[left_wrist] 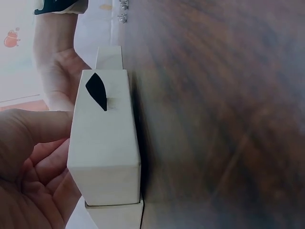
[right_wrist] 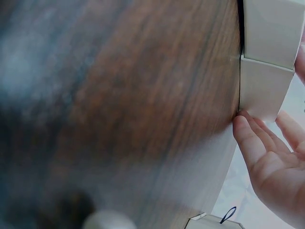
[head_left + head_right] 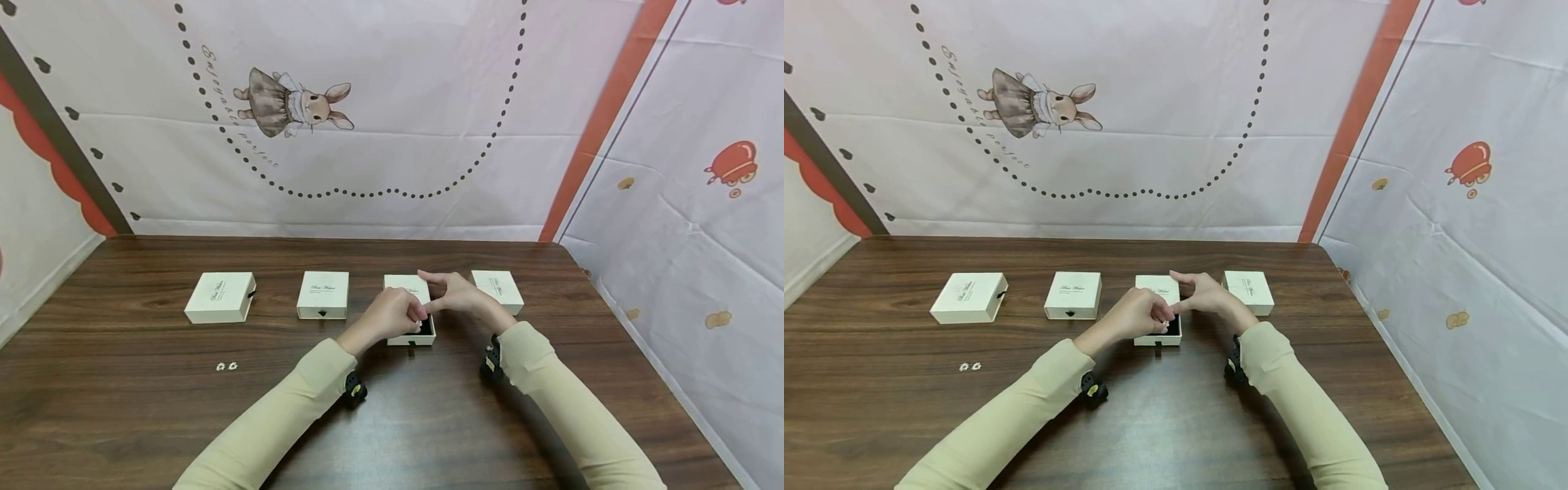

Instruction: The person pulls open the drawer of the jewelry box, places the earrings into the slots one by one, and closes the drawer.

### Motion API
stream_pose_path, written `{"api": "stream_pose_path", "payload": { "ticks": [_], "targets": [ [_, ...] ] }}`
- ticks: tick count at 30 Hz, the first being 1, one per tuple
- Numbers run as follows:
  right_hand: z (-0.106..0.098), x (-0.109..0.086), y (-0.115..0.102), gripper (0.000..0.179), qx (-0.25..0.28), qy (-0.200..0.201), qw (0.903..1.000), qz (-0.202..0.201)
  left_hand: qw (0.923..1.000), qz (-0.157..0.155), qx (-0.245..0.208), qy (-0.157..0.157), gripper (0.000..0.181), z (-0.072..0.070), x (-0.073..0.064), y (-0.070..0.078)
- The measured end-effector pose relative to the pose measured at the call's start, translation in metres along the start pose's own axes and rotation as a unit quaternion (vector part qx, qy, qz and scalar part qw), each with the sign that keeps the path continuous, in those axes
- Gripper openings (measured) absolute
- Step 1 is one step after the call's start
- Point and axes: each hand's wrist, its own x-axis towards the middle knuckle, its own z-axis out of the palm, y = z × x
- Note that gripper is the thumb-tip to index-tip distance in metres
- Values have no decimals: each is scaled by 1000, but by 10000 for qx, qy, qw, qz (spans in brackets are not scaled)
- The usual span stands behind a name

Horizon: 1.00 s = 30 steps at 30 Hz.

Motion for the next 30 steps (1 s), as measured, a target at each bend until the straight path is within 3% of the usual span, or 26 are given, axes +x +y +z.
{"api": "stream_pose_path", "payload": {
  "ticks": [15, 21, 30],
  "targets": [
    [-1, 0, 1, 84, 174, -199, 9996, 12, 9980, 45, 638, 18, 5, 0, 1, 0],
    [-1, 0, 0, 85, 179, -167, 9997, 46, 9973, 163, 718, 83, 5, 0, -1, 3],
    [0, 0, 1, 83, 283, -181, 9994, -81, 9962, 67, 860, 64, 4, -1, -5, 7]
  ]
}}
